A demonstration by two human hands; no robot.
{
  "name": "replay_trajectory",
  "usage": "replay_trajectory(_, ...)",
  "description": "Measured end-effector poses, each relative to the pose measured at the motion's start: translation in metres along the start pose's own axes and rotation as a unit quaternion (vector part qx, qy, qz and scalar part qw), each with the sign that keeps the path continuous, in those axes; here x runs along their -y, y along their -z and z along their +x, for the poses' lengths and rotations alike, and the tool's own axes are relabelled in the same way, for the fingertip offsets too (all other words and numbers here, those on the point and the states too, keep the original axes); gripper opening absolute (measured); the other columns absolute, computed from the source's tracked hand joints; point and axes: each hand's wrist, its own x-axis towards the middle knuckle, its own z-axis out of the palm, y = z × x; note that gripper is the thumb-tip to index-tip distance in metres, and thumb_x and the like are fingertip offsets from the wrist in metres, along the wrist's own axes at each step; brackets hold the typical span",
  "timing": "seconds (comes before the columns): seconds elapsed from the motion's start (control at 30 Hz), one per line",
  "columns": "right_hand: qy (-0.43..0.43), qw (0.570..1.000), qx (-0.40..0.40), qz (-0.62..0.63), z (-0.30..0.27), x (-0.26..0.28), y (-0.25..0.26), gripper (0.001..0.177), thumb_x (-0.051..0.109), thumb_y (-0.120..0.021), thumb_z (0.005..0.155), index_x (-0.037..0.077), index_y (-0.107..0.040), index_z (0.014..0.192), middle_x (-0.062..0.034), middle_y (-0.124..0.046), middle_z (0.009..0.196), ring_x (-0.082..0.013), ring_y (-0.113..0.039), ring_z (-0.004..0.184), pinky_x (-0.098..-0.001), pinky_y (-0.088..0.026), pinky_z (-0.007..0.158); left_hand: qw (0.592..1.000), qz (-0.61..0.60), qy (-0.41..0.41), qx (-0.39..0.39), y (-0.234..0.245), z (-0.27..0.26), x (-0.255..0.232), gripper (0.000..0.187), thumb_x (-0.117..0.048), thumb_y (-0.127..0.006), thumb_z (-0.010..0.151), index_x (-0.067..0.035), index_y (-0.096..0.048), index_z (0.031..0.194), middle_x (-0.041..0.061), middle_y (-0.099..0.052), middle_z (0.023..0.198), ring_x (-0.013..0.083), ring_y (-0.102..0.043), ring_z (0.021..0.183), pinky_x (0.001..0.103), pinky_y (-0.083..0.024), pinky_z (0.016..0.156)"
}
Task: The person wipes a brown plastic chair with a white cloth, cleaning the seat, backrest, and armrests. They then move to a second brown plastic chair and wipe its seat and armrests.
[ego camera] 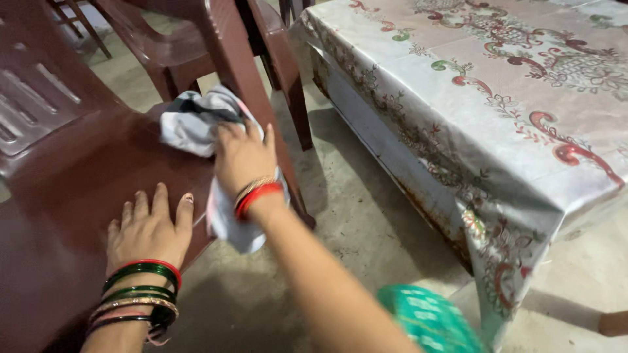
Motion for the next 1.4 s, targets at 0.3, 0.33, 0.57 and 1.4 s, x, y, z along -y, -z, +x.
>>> replay_trajectory(0.3, 0.113, 0.98, 0.145, 0.075, 0.01, -0.019, 0.005, 0.053, 0.025, -0.072, 0.07, 0.013, -0.07, 0.121, -0.0101, -0.072, 0.113, -0.0312, -0.063, 0.115, -0.0531, -0.033, 0.119, 0.988, -0.008, -0.149, -0.031, -0.007, 0.019, -0.017, 0.059, -0.039, -0.035, 0.106, -0.001, -0.046, 0.149, 0.021, -0.047, 0.156, 0.0366, -0.042, 0.145, 0.049, -0.034, 0.116)
replay_trajectory(0.33, 0.112, 0.979, 0.156, 0.075, 0.022, -0.026, -0.008, 0.046, 0.021, -0.068, 0.075, 0.015, -0.072, 0.12, -0.0092, -0.073, 0.113, -0.0304, -0.065, 0.115, -0.049, -0.038, 0.116, 0.988, -0.025, -0.151, -0.035, -0.002, 0.018, -0.02, 0.06, -0.038, -0.036, 0.105, 0.0, -0.046, 0.15, 0.023, -0.046, 0.155, 0.0385, -0.042, 0.142, 0.05, -0.034, 0.114)
replay_trajectory(0.57, 0.119, 0.938, 0.325, -0.033, 0.08, 0.012, -0.12, 0.031, 0.022, -0.051, 0.091, 0.022, -0.077, 0.109, -0.006, -0.074, 0.117, -0.0254, -0.066, 0.117, -0.0426, -0.042, 0.11, 0.999, -0.035, 0.024, 0.01, 0.004, 0.011, -0.029, 0.069, -0.041, -0.043, 0.098, -0.004, -0.041, 0.156, 0.021, -0.05, 0.151, 0.0362, -0.049, 0.137, 0.049, -0.038, 0.114)
replay_trajectory(1.4, 0.218, 0.92, 0.311, 0.097, -0.082, 0.164, -0.009, 0.046, 0.028, -0.06, 0.09, 0.01, -0.062, 0.132, -0.0166, -0.07, 0.127, -0.0358, -0.067, 0.116, -0.0447, -0.051, 0.102, 0.969, -0.2, 0.009, -0.147, 0.031, -0.041, 0.14, 0.051, -0.038, -0.032, 0.113, -0.007, -0.068, 0.132, 0.014, -0.062, 0.144, 0.0377, -0.045, 0.143, 0.062, -0.026, 0.118)
